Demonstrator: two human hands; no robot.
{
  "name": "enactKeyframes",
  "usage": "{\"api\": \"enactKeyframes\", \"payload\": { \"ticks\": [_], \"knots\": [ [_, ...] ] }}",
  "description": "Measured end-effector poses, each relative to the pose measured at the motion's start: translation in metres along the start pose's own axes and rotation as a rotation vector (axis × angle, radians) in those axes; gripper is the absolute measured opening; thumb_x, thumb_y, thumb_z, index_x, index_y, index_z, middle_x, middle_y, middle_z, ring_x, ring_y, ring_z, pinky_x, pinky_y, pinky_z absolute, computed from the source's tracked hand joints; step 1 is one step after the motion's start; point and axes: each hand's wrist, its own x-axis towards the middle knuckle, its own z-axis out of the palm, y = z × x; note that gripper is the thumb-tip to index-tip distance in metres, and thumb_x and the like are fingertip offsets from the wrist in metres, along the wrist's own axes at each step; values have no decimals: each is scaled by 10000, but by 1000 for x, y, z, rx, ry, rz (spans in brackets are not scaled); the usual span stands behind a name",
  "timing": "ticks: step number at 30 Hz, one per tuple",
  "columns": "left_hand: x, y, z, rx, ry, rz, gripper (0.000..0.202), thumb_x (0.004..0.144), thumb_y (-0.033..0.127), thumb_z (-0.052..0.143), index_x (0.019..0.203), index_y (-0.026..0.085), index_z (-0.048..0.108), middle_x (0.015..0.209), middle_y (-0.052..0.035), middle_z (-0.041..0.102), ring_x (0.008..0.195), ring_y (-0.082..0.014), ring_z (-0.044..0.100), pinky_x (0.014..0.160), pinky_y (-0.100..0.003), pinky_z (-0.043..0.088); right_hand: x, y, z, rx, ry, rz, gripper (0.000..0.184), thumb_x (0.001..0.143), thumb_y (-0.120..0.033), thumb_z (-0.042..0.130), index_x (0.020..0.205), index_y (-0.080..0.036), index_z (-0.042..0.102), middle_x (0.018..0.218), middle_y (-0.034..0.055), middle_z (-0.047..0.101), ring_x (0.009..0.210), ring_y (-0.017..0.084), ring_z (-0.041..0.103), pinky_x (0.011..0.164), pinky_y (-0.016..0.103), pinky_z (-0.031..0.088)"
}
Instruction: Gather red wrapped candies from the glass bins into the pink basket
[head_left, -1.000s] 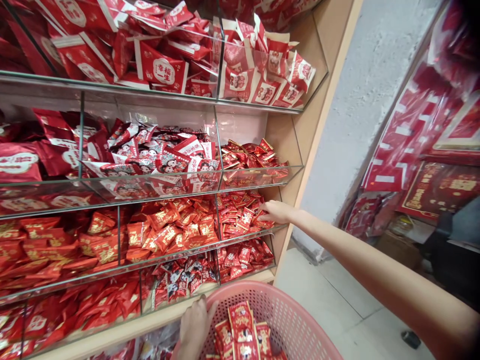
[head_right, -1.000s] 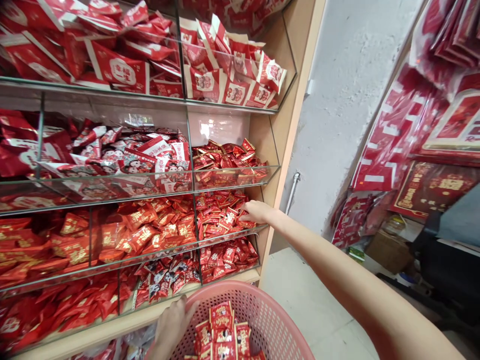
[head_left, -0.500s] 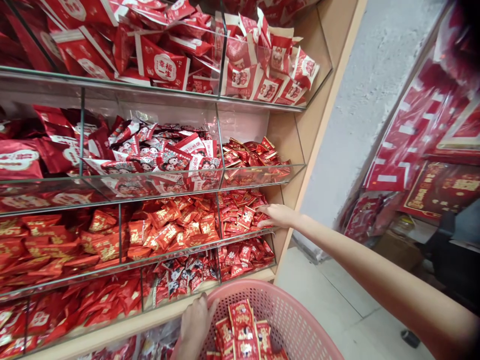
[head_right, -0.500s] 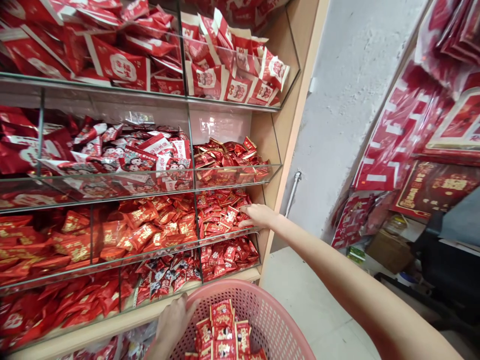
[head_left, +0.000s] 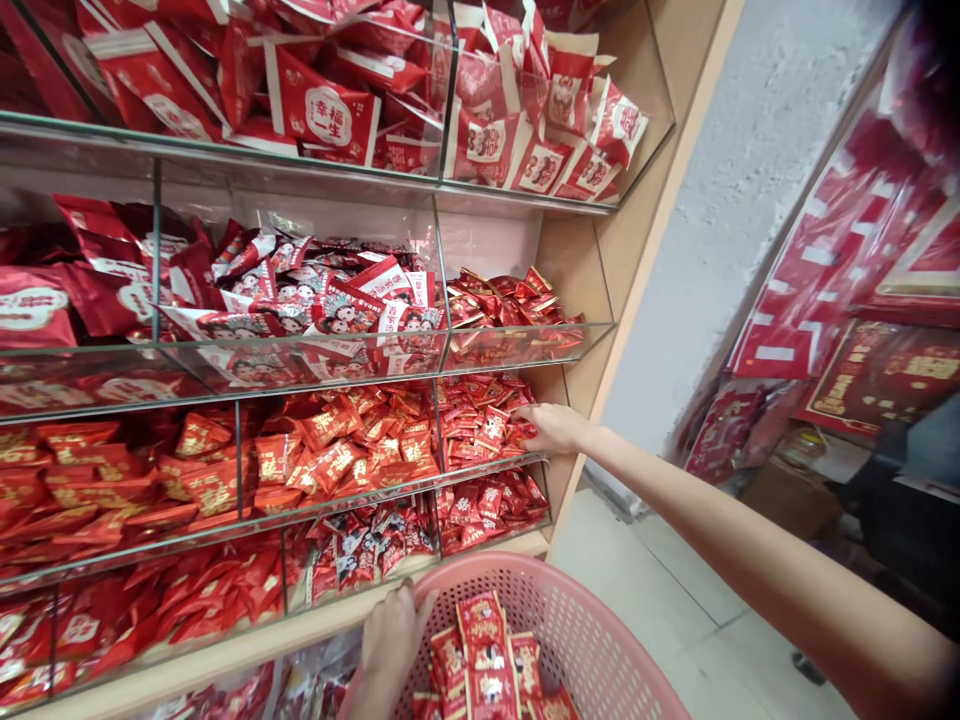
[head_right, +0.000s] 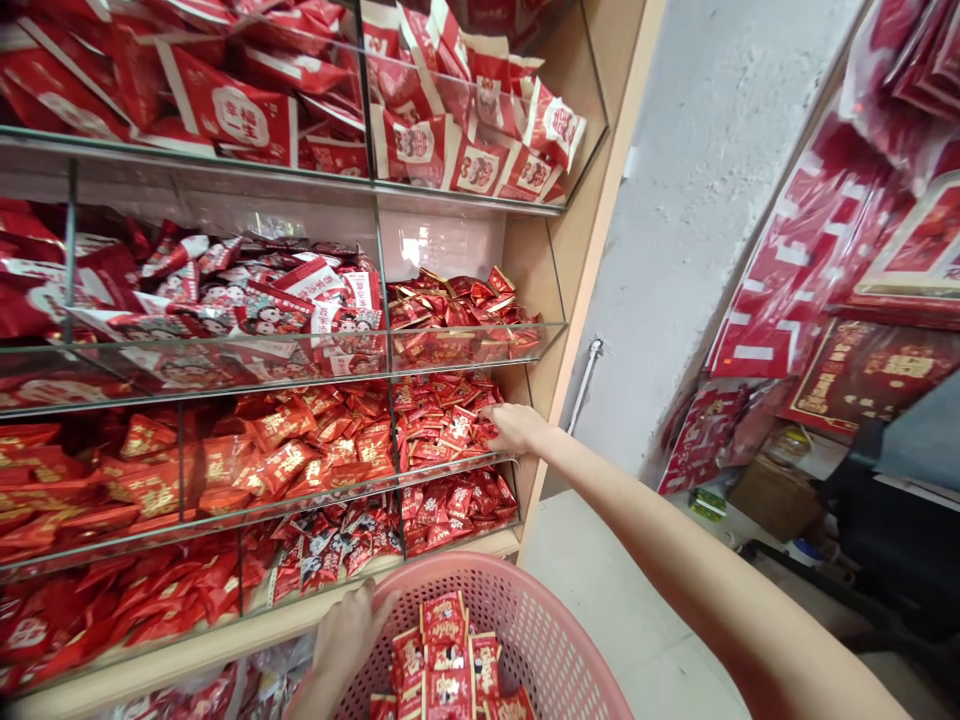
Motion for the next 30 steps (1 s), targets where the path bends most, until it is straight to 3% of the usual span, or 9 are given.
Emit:
{"api": "enactKeyframes", "payload": {
  "ticks": [8,15,19,25,27,30],
  "knots": [
    [-2,1,-3,-10,-12,-9,501,833,488,262,1045,133,544,908,-142,658,865,-248,618,707,-312,437,-4,-2,-1,-60,1,-35,381,751,-414,534,1076,-216,508,1058,91,603,900,219,587,673,261,394],
    [-2,2,-5,-4,-16,-5,486,836,460,263,1064,127,535,913,-151,656,865,-245,618,712,-316,435,-15,3,-4,-101,181,-182,285,828,-400,467,1022,-195,496,999,75,568,917,180,544,639,232,382],
    [-3,3,-5,5,-1,-8,514,835,490,261,1064,122,537,910,-153,651,862,-236,617,717,-309,434,-24,6,-15,-61,274,-194,307,839,-423,441,1024,-185,503,934,70,566,855,175,550,597,234,390],
    [-4,4,-6,14,-22,-12,557,821,546,254,1044,128,547,902,-145,652,858,-234,617,717,-302,435,-73,-7,-24,366,553,-94,378,805,-424,500,1099,-185,498,971,68,579,866,171,550,745,295,429],
    [-3,4,-5,16,-26,-9,560,819,554,252,1042,134,547,892,-146,653,845,-233,620,708,-305,437,-96,-23,-9,599,586,-14,397,776,-419,544,1092,-182,508,953,62,594,844,169,557,760,309,438],
    [-3,4,-4,19,-15,-2,563,816,563,249,1023,138,555,878,-149,653,822,-229,623,695,-307,438,-126,-60,34,1003,484,114,399,759,-397,570,1093,-187,511,943,53,611,816,165,570,740,305,457]
  ]
}}
